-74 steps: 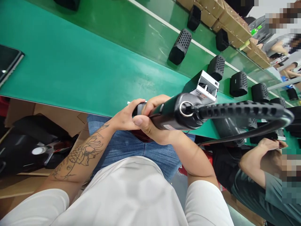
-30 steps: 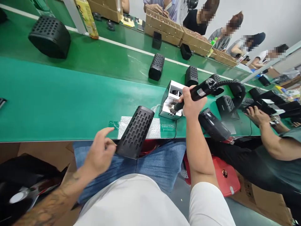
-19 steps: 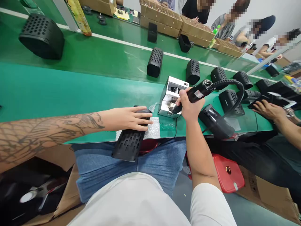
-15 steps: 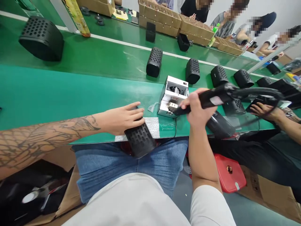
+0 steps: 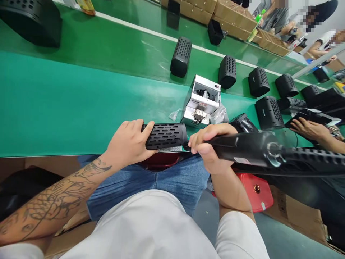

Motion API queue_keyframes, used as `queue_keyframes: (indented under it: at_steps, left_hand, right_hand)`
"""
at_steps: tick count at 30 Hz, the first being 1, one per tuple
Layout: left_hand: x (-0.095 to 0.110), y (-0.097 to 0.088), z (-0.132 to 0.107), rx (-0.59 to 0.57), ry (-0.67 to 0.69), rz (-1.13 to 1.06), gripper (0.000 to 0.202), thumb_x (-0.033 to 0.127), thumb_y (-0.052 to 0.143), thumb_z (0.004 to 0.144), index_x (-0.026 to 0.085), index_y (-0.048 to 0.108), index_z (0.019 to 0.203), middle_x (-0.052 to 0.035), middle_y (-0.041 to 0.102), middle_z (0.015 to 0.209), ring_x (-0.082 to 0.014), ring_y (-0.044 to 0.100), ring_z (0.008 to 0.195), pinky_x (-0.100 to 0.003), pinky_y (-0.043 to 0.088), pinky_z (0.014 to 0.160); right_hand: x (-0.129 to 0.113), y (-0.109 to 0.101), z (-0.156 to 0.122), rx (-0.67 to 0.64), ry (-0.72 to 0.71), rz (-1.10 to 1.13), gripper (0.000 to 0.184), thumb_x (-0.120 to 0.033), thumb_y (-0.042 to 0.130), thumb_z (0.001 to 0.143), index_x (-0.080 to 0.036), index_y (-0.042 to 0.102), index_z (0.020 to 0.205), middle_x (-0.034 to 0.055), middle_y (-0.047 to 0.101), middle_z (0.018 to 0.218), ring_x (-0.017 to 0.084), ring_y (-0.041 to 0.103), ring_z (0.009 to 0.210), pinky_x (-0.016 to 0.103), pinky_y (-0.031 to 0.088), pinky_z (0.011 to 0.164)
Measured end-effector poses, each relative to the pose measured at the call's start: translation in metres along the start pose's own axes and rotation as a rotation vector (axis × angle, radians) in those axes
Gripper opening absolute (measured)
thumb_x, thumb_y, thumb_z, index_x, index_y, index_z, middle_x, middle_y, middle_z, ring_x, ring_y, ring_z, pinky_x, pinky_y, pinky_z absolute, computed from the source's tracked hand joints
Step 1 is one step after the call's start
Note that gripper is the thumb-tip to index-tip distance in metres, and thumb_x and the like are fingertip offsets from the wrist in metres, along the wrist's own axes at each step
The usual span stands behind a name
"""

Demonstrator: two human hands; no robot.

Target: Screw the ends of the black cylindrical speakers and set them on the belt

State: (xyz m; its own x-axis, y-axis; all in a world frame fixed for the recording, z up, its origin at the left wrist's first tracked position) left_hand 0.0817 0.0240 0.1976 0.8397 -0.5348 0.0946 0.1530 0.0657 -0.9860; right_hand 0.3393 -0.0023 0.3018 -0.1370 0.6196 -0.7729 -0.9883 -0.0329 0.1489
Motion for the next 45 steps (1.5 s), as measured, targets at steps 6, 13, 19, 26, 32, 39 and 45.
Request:
queue_keyframes:
  at_steps: [6,13,19,26,32,39,45]
  left_hand:
    - [0.001,-0.003,0.002,-0.012,0.011,-0.008,0.092,0.055,0.092,0.098,0.005,0.069,0.172,-0.0318,0.078,0.138,-0.0516,0.076,0.121,-0.063,0.056,0.108]
    - [0.002,-0.003,0.001,-0.019,0.011,-0.006,0.092,0.055,0.091,0.099,0.004,0.069,0.173,-0.0336,0.079,0.14,-0.0539,0.077,0.124,-0.067,0.058,0.111]
    - [0.003,-0.001,-0.001,-0.005,0.006,-0.044,0.096,0.052,0.093,0.097,0.004,0.067,0.176,-0.0356,0.078,0.145,-0.0558,0.075,0.126,-0.07,0.057,0.114]
    - [0.004,-0.001,-0.001,-0.009,0.001,-0.061,0.099,0.05,0.094,0.097,-0.002,0.066,0.177,-0.0378,0.077,0.147,-0.0572,0.075,0.127,-0.072,0.057,0.117]
    - [0.003,0.001,0.0,0.0,-0.009,-0.073,0.101,0.051,0.098,0.096,0.001,0.067,0.178,-0.0354,0.079,0.144,-0.0555,0.075,0.127,-0.071,0.059,0.118]
    - [-0.013,-0.001,-0.011,0.073,-0.008,-0.212,0.113,0.059,0.103,0.09,0.015,0.063,0.186,-0.0301,0.078,0.157,-0.0582,0.072,0.15,-0.082,0.047,0.145]
    - [-0.068,0.025,-0.043,0.266,-0.044,-0.565,0.1,0.069,0.081,0.106,0.024,0.054,0.19,-0.0239,0.067,0.18,-0.0508,0.066,0.169,-0.073,0.054,0.148]
  right_hand:
    - [0.022,-0.001,0.004,-0.014,0.04,-0.004,0.041,-0.049,0.107,0.101,-0.031,0.073,0.088,-0.0095,0.066,0.059,0.014,0.059,0.038,0.032,0.062,0.049]
    - [0.03,0.003,0.002,-0.065,0.12,-0.007,0.045,-0.046,0.109,0.099,-0.029,0.069,0.085,-0.0094,0.068,0.058,0.013,0.059,0.039,0.031,0.066,0.051]
    - [0.029,0.008,0.005,-0.205,0.134,0.005,0.044,-0.041,0.106,0.102,-0.029,0.068,0.084,-0.0092,0.067,0.059,0.012,0.058,0.04,0.028,0.062,0.049]
    - [0.031,0.012,0.0,-0.207,0.144,0.018,0.046,-0.04,0.107,0.1,-0.028,0.065,0.083,-0.0096,0.065,0.06,0.011,0.056,0.04,0.027,0.059,0.048]
    - [0.019,-0.005,0.019,-0.165,0.093,0.002,0.048,-0.047,0.11,0.097,-0.029,0.067,0.084,-0.0121,0.059,0.055,0.011,0.052,0.035,0.028,0.061,0.047]
    - [0.067,-0.065,0.08,0.236,-0.088,-0.246,0.052,-0.062,0.116,0.09,-0.032,0.074,0.093,-0.01,0.066,0.062,0.015,0.064,0.048,0.032,0.063,0.054]
    - [0.106,-0.076,0.072,0.263,-0.027,-0.33,0.067,-0.083,0.11,0.085,-0.033,0.067,0.093,-0.013,0.055,0.061,0.015,0.053,0.042,0.037,0.056,0.049]
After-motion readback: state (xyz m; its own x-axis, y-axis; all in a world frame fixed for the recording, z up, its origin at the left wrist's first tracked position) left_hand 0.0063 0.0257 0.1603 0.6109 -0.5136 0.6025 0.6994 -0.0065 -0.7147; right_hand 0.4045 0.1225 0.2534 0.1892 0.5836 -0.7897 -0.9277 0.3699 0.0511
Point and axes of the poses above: each hand's wrist, its own z-axis towards the middle knuckle, its own y-axis out of the palm, x = y × z, the point moved 4 cm from there along z, towards the middle knuckle
